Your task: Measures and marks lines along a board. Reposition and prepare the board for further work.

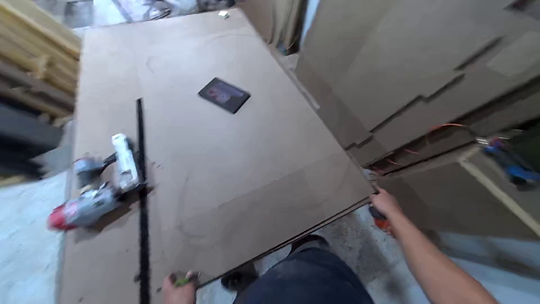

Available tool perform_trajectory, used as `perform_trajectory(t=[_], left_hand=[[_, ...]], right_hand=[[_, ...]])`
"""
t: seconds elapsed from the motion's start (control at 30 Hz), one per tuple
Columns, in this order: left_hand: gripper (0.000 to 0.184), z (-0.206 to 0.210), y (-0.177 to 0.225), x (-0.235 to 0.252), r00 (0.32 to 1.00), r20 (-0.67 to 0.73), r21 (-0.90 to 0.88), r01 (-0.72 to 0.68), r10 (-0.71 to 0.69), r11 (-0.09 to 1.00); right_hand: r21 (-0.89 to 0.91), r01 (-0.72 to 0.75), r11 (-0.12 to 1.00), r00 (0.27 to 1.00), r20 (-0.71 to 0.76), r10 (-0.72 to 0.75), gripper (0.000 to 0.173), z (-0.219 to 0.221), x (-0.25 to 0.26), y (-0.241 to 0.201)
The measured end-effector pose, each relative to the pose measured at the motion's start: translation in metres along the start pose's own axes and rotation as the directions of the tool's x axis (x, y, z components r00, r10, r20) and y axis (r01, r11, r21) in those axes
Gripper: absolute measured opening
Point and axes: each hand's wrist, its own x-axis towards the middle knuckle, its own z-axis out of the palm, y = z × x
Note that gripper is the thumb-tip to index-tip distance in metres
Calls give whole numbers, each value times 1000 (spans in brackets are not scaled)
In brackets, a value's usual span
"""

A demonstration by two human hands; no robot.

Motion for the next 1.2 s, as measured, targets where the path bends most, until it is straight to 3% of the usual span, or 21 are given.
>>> perform_trajectory(t=[0.07,0.17,0.33,0.43,0.67,0.8,0.93,1.2], left_hand=[[70,3,16,3,985,-105,12,141,-139,990],[61,-1,44,11,943,-152,46,307,-297,951],[51,-13,40,25,895,-172,-11,416,-412,909],[53,-17,33,29,888,-193,-71,412,-417,909],[51,-39,59,1,942,-102,190,333,-318,924],[47,-52,64,2,935,-169,106,332,-312,937],[43,-72,63,13,929,-211,82,328,-305,941],[51,-65,101,12,933,-157,445,360,-324,820]], right_hand=[[-73,76,994,992,105,-68,50,0,28,4],[-143,170,975,970,197,-140,43,1,59,12],[-130,140,982,970,215,-110,44,-1,59,9],[-143,128,981,975,200,-98,42,-17,60,4],[-162,148,976,967,229,-109,40,-38,72,7],[-107,190,976,965,204,-166,51,-56,60,-1],[-54,227,972,950,233,-209,44,-79,60,-6],[116,99,988,946,299,-129,39,-98,37,-25]])
